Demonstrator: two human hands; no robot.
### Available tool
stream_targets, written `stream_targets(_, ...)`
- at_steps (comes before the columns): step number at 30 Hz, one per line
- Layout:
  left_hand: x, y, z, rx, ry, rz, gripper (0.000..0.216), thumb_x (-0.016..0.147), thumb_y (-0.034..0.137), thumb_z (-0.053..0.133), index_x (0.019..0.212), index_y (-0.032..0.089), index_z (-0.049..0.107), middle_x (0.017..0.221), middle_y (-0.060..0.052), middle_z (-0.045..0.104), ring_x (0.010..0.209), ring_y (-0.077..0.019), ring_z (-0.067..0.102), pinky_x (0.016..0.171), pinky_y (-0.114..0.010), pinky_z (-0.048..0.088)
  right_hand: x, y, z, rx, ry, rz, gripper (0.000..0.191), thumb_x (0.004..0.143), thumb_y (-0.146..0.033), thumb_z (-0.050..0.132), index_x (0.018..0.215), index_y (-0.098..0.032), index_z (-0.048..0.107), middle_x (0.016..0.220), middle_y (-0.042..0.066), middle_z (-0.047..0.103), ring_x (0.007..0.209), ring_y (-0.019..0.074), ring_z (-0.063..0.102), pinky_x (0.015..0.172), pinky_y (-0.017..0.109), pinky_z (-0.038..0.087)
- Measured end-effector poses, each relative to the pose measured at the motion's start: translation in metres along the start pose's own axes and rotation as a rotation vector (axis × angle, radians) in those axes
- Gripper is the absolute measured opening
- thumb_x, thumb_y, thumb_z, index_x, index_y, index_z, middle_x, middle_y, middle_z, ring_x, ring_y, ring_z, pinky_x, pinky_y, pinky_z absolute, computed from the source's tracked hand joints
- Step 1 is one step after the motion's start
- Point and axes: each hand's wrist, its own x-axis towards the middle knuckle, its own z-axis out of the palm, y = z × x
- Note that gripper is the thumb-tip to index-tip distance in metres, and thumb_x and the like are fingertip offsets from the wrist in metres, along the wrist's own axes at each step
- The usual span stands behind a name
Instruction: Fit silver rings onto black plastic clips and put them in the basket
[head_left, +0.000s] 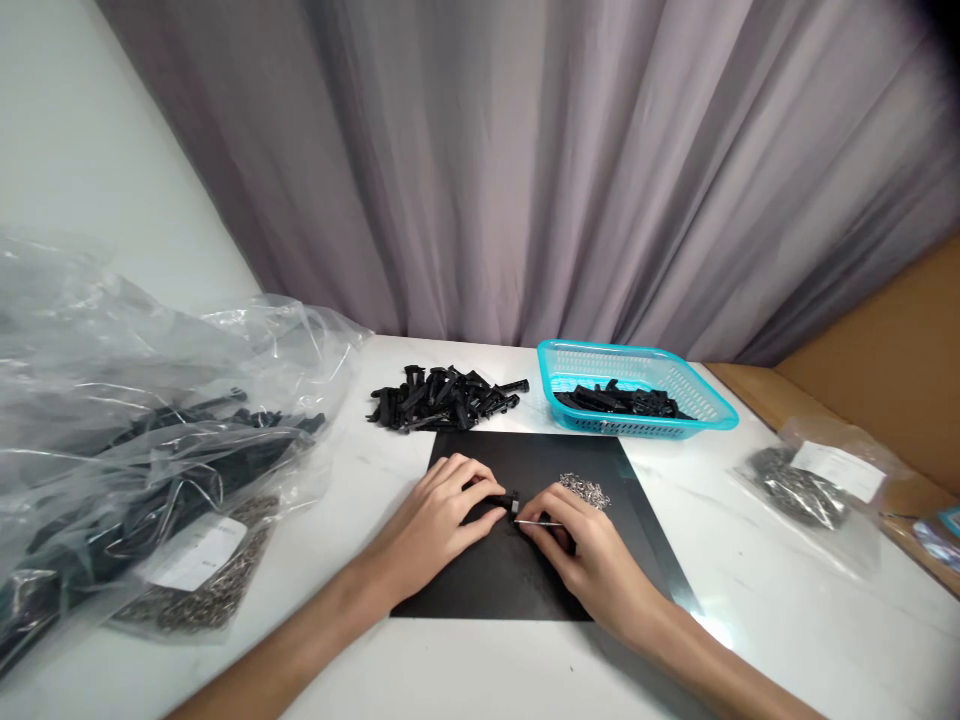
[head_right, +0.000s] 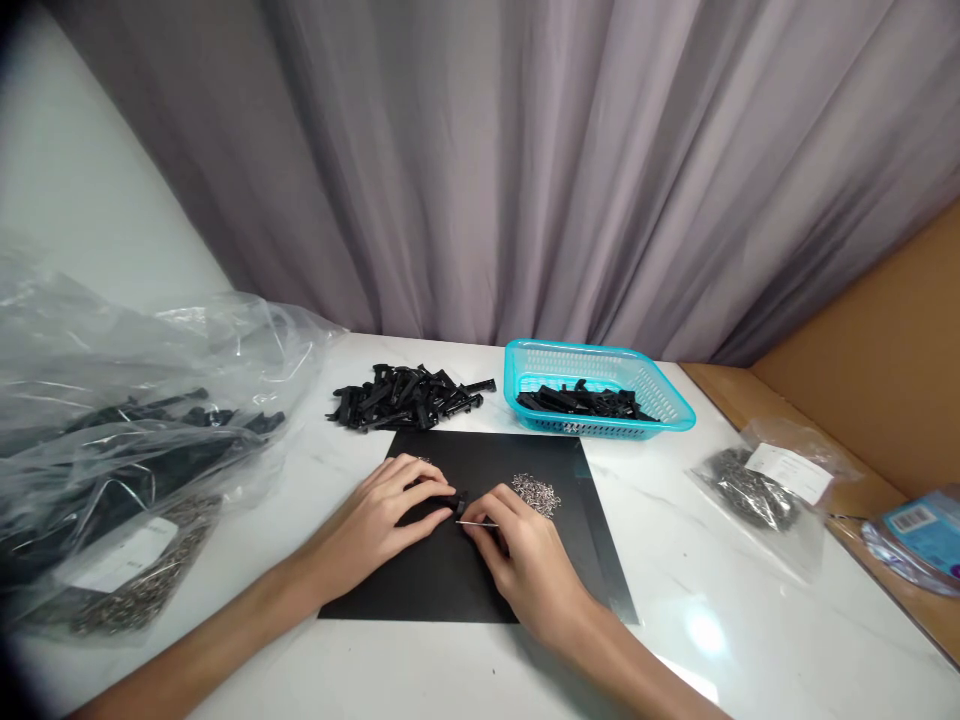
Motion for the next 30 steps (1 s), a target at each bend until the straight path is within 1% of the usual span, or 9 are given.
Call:
stream_targets(2,0.0,0.0,-0.001,0.004,-0.014,0.037,0.012,0.099,0.025,0.064,0.109,0.021,0.069,0.112,-0.004,0.067,0.105,-0.0227,0.061,0.093,-0.04,0.049,0.0,0.001,0.0,0.006,-0.002,0.003,0.014,0.104,-0.02,0.053,0.098,-0.023,0.065,0.098,0.003,0.067,0.078,0.0169,0.062,0.067,0.028,0.045)
stream_targets(5,0.0,0.0,-0.002,0.014,-0.016,0.079,0.014,0.102,0.019,0.058,0.109,0.021,0.07,0.112,-0.003,0.068,0.108,-0.0214,0.061,0.094,-0.038,0.048,0.0,0.0,0.0,0.026,-0.001,0.012,0.014,0.104,-0.022,0.053,0.097,-0.023,0.065,0.098,0.003,0.067,0.076,0.0163,0.062,0.067,0.028,0.045)
stream_targets(8,0.0,-0.001,-0.004,-0.011,0.006,0.075,0.015,0.103,0.017,0.056,0.108,0.021,0.07,0.112,-0.002,0.07,0.108,-0.0208,0.061,0.094,-0.037,0.047,-0.001,-0.002,-0.001,0.058,0.034,0.021,0.014,0.104,-0.024,0.053,0.095,-0.023,0.064,0.094,0.002,0.066,0.076,0.016,0.061,0.068,0.028,0.045)
stream_targets(10,0.001,-0.001,-0.005,-0.072,0.046,0.026,0.014,0.103,0.02,0.056,0.108,0.022,0.07,0.111,-0.002,0.071,0.107,-0.0205,0.062,0.097,-0.038,0.047,-0.001,-0.003,-0.002,0.062,0.074,0.03,0.015,0.104,-0.025,0.053,0.095,-0.023,0.064,0.09,0.002,0.065,0.077,0.0165,0.061,0.068,0.028,0.045)
stream_targets(13,0.002,-0.001,-0.006,-0.206,0.111,-0.123,0.016,0.104,0.029,0.055,0.11,0.024,0.069,0.11,-0.001,0.072,0.108,-0.0204,0.063,0.1,-0.038,0.048,0.0,-0.004,-0.003,0.05,0.095,0.045,0.015,0.104,-0.027,0.053,0.094,-0.022,0.064,0.086,0.001,0.063,0.074,0.0161,0.059,0.065,0.028,0.043)
stream_targets(18,0.006,-0.003,-0.007,-0.409,0.112,-0.34,0.023,0.103,0.042,0.053,0.109,0.026,0.068,0.11,-0.001,0.074,0.106,-0.0225,0.068,0.097,-0.038,0.051,0.001,-0.004,-0.003,0.052,0.079,0.055,0.019,0.105,-0.03,0.053,0.092,-0.022,0.065,0.084,0.002,0.063,0.068,0.0157,0.055,0.062,0.028,0.041)
stream_targets(24,0.01,-0.009,-0.011,-0.576,0.207,-0.421,0.027,0.103,0.048,0.05,0.11,0.024,0.061,0.111,-0.006,0.079,0.11,-0.0256,0.069,0.1,-0.041,0.049,0.002,-0.006,-0.005,0.072,0.078,0.073,0.02,0.104,-0.033,0.054,0.092,-0.022,0.066,0.084,0.002,0.063,0.068,0.0159,0.055,0.061,0.028,0.041)
stream_targets(27,0.011,-0.01,-0.01,-0.667,0.233,-0.465,0.029,0.102,0.05,0.052,0.111,0.023,0.056,0.108,-0.007,0.079,0.098,-0.0229,0.07,0.093,-0.038,0.051,0.002,-0.005,-0.006,0.062,0.094,0.076,0.019,0.104,-0.033,0.055,0.093,-0.022,0.067,0.082,0.002,0.062,0.068,0.016,0.054,0.061,0.028,0.041)
stream_targets(30,0.012,-0.003,-0.01,-0.814,0.208,-0.487,0.034,0.101,0.051,0.053,0.118,0.021,0.051,0.105,-0.008,0.08,0.083,-0.0184,0.067,0.086,-0.035,0.052,0.002,-0.004,-0.007,0.045,0.119,0.069,0.018,0.104,-0.032,0.056,0.094,-0.022,0.067,0.085,0.002,0.064,0.069,0.016,0.054,0.062,0.028,0.041)
